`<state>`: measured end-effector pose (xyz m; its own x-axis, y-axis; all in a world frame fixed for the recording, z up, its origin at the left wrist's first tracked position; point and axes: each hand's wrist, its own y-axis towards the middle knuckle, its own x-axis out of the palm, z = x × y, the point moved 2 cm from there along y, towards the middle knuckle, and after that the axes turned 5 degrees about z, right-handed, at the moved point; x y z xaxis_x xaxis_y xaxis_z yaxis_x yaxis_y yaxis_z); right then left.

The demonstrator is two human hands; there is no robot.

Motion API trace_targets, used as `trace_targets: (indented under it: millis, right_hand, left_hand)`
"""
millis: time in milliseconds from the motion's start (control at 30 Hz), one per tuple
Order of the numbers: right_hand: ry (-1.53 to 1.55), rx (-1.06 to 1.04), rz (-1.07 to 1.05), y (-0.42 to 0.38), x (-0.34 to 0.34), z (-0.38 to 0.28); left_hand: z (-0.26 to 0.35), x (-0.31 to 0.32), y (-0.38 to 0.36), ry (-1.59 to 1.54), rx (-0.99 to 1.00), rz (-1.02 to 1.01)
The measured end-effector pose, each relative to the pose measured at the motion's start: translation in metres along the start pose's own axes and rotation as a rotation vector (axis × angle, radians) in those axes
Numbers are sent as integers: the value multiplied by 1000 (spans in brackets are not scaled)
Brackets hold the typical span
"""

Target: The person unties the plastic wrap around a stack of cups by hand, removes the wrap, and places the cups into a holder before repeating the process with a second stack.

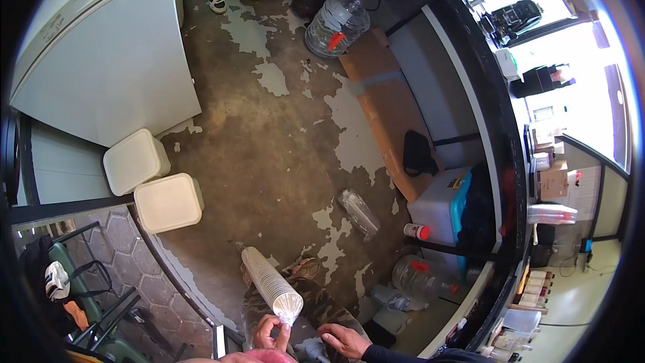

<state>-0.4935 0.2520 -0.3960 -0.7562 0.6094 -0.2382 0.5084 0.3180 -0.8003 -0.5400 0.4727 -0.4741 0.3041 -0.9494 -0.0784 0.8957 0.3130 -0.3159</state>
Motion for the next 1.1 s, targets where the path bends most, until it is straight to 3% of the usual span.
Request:
trace_targets:
  millis: [167, 367, 433, 633, 700, 733, 833, 933, 1100]
  right_hand:
    - [29, -18, 51, 6, -4, 12]
    - [163, -36, 180, -17, -31, -39]
    - [43, -255, 327, -30, -40, -57]
    - [-264, -579, 603, -79, -83, -140]
    - [-225, -591, 593, -101, -94, -164]
    - [-204, -613, 607, -109, -99, -171]
    - [-174, -734, 682, -138, -118, -200]
    - [-109, -819, 756, -165, -137, -222]
    - [10, -929, 785, -188, -161, -227]
  left_hand:
    - [10, 7, 11, 2, 5, 56]
    - [92, 12, 32, 115, 71, -18]
    - [128, 13, 36, 113, 134, -50]
    - [252, 13, 32, 81, 339, -189]
    - [296, 16, 25, 100, 354, -245]
    - [314, 18, 23, 91, 467, -242]
    - [372, 21, 13, 64, 453, -332]
    - [416, 28, 5, 107, 624, -361]
    - [471, 43, -8, 122, 685, -403]
